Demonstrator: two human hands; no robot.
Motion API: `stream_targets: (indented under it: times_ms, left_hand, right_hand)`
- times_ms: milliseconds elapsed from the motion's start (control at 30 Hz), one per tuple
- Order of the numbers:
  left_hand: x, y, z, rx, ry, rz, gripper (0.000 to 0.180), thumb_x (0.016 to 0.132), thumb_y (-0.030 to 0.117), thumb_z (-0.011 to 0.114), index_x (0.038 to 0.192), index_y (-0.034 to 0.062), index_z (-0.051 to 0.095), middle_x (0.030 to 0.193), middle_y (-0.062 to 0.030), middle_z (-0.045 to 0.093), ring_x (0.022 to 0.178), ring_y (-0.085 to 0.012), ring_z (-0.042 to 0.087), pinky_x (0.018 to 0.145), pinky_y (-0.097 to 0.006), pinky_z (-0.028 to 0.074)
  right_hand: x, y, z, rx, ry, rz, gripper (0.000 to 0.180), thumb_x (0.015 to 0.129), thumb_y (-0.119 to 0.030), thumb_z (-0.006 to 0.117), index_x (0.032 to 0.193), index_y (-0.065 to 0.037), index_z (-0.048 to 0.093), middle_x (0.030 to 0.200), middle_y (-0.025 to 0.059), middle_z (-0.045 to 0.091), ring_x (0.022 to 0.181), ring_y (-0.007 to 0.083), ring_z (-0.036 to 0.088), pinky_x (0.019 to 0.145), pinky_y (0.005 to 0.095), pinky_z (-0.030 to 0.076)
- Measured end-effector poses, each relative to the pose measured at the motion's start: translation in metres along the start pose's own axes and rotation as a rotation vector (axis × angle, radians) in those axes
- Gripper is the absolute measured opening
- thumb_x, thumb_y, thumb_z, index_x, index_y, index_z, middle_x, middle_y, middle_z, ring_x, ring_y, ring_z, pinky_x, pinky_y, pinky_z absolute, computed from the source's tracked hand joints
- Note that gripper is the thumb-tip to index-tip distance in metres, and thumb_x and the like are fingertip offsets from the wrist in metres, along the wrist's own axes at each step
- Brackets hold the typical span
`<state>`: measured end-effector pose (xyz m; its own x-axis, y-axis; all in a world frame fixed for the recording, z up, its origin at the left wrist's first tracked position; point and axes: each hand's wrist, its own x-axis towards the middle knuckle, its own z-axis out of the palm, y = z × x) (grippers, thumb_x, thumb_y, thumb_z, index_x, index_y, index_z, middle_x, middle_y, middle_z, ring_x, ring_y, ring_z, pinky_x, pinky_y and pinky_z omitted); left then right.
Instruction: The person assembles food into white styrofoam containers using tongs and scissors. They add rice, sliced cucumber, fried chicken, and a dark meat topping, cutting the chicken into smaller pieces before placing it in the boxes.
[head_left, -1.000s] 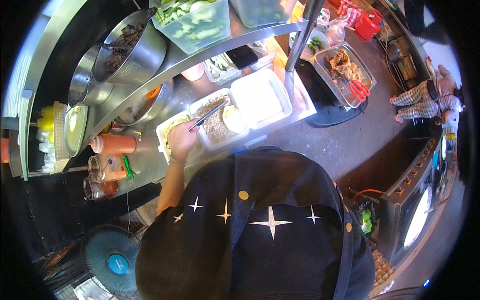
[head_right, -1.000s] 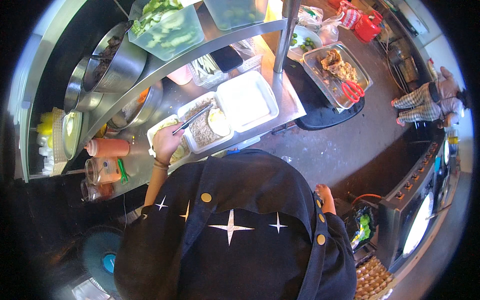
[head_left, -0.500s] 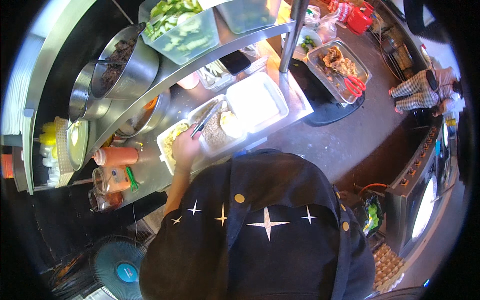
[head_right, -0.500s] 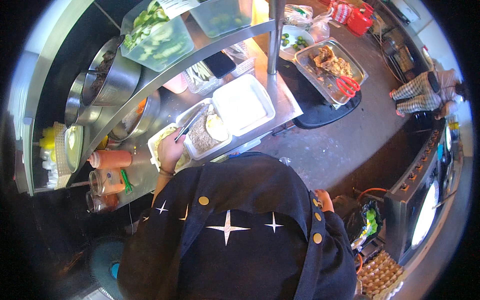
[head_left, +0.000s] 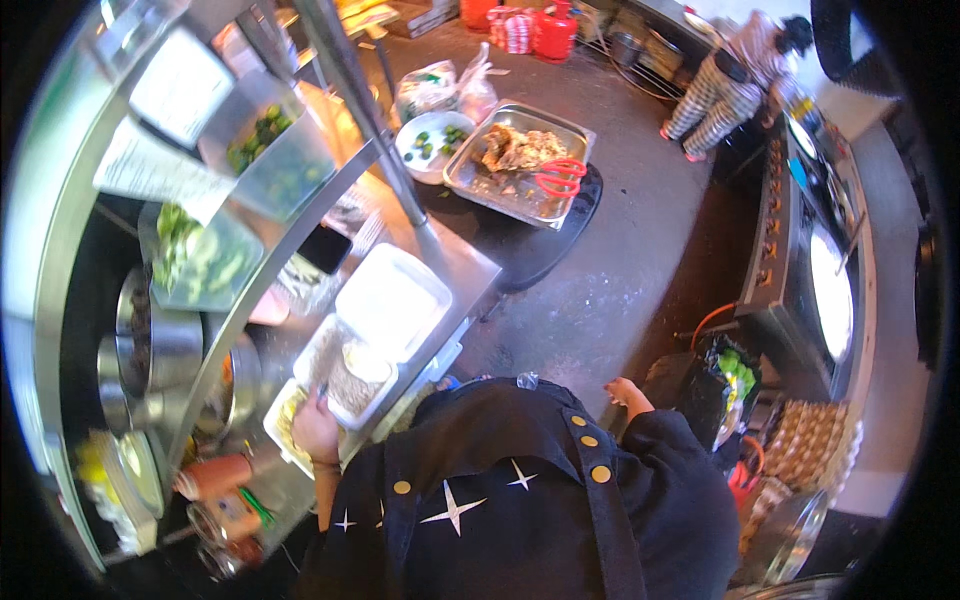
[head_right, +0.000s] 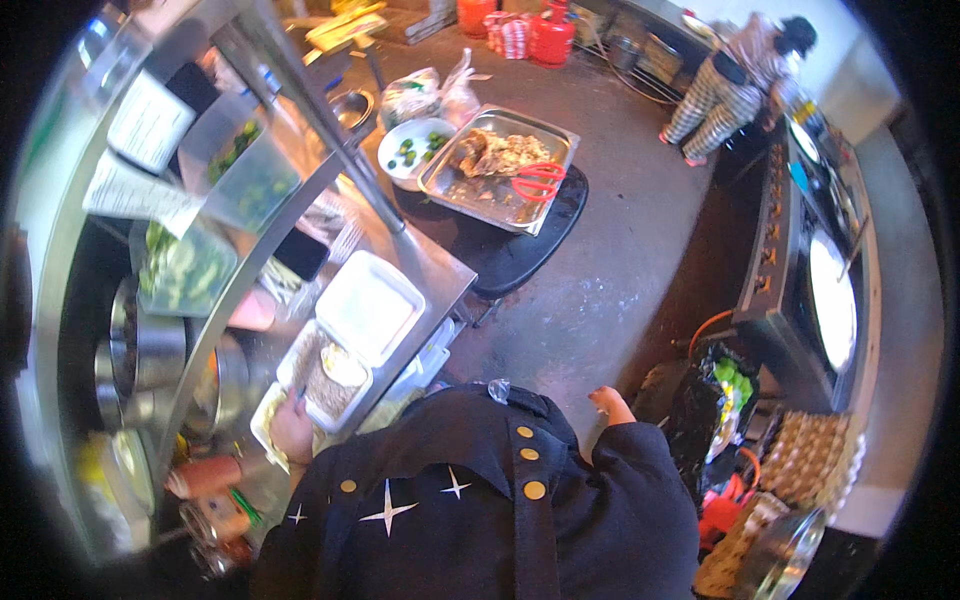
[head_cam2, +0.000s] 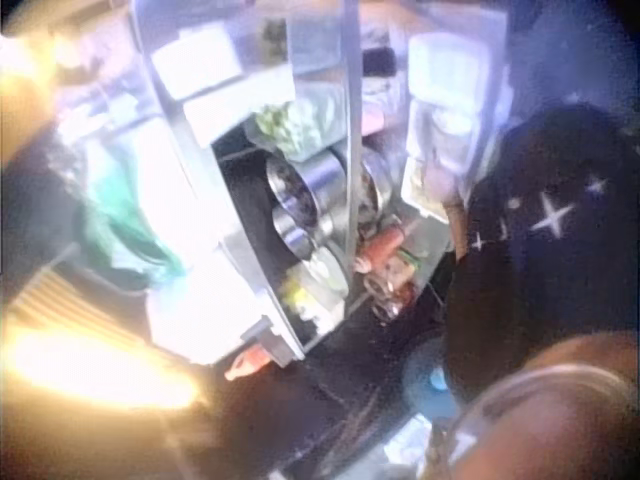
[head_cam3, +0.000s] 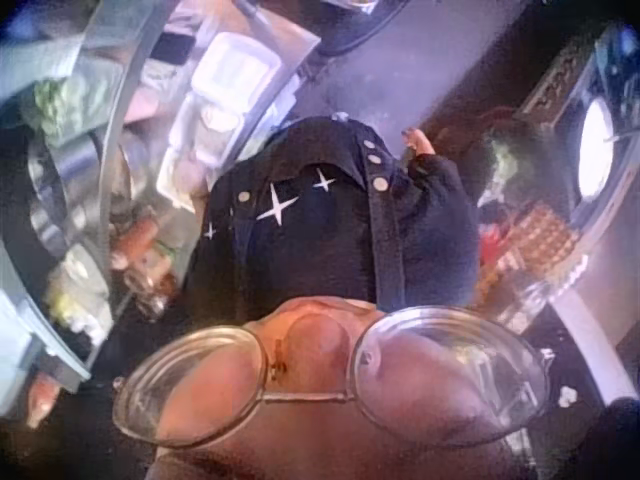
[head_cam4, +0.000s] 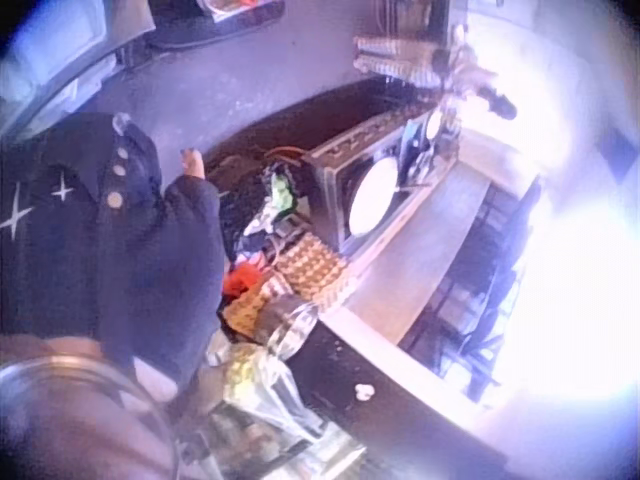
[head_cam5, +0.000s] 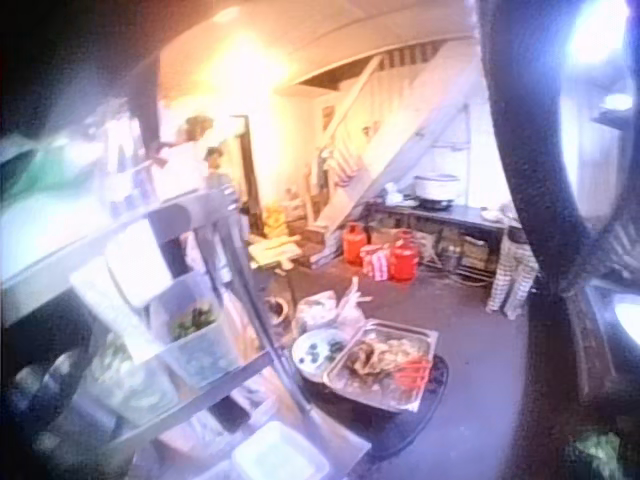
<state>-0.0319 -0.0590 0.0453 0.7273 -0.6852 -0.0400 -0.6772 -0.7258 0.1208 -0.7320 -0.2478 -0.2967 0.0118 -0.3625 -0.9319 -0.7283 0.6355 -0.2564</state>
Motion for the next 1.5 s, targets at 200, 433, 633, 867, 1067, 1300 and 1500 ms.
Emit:
stream_targets:
  times_ms: [200,433,633,867,1067,1300,1500]
  left_hand:
    - [0.008,-0.014,-0.053,-0.215,0.115,0.059,0.037,0.079,0.02,0.062,0.115,0.0126,0.062,0.089,-0.019,0.064,0.079,-0.037,0.061,0.07,-0.043,0.046]
    - [0.049,-0.013,-0.062,-0.642,-0.042,0.23,0.039,0.082,0.01,0.063,0.12,0.0043,0.058,0.085,-0.0107,0.066,0.072,-0.021,0.061,0.065,-0.032,0.047]
    - [0.072,0.054,-0.092,-1.23,-0.649,0.251,0.045,0.083,0.0,0.062,0.124,-0.0018,0.041,0.081,-0.0046,0.059,0.065,-0.0074,0.052,0.055,-0.019,0.041]
    - [0.088,0.255,-0.079,-1.256,-0.735,0.934,0.034,0.084,0.004,0.063,0.11,0.0012,0.041,0.087,-0.0093,0.063,0.073,-0.011,0.061,0.063,-0.024,0.049]
    - [0.116,0.388,-0.103,-0.663,-0.302,1.096,0.02,0.086,0.018,0.063,0.078,-0.0008,0.062,0.069,-0.0123,0.062,0.058,-0.0186,0.058,0.058,-0.028,0.048]
    - [0.157,0.553,0.029,-0.356,-0.118,0.716,0.033,0.087,0.032,0.052,0.094,-0.0002,0.056,0.08,-0.0203,0.065,0.074,-0.0349,0.064,0.067,-0.044,0.051]
    - [0.164,0.588,0.051,-0.156,-0.337,0.49,0.034,0.084,0.029,0.052,0.092,-0.0022,0.06,0.087,-0.0209,0.066,0.081,-0.0338,0.066,0.073,-0.041,0.052]
  right_hand:
    - [-0.01,-0.079,0.133,-0.037,-0.114,0.02,0.046,0.078,-0.041,0.063,0.112,-0.01,0.061,0.116,0.0101,0.062,0.096,0.0287,0.063,0.084,0.0422,0.049]
    - [-0.052,-0.129,0.165,-0.607,0.134,-0.256,0.033,0.082,-0.035,0.056,0.099,-0.009,0.066,0.107,0.0144,0.064,0.096,0.0298,0.063,0.083,0.0415,0.049]
    - [-0.206,-0.317,0.124,-0.417,0.291,-0.654,0.038,0.083,-0.033,0.061,0.109,-0.005,0.064,0.108,0.0143,0.064,0.099,0.0286,0.062,0.087,0.0386,0.048]
    - [-0.349,-0.466,0.131,1.026,-0.604,-1.023,0.041,0.094,-0.039,0.049,0.121,-0.008,0.049,0.103,0.0071,0.059,0.105,0.0197,0.055,0.092,0.0374,0.043]
    - [-0.298,-0.449,0.025,1.452,-0.097,-0.859,0.035,0.091,-0.041,0.054,0.096,-0.007,0.048,0.08,0.0072,0.054,0.067,0.0243,0.06,0.07,0.043,0.051]
    - [-0.231,-0.373,-0.129,0.871,0.457,-0.705,0.043,0.093,-0.049,0.046,0.104,-0.007,0.053,0.067,-0.0018,0.045,0.054,0.0072,0.043,0.052,0.0225,0.04]
    - [-0.202,-0.359,-0.188,0.694,0.483,-0.64,0.042,0.095,-0.046,0.042,0.104,-0.007,0.055,0.067,-0.0027,0.044,0.055,0.0063,0.042,0.052,0.0209,0.038]
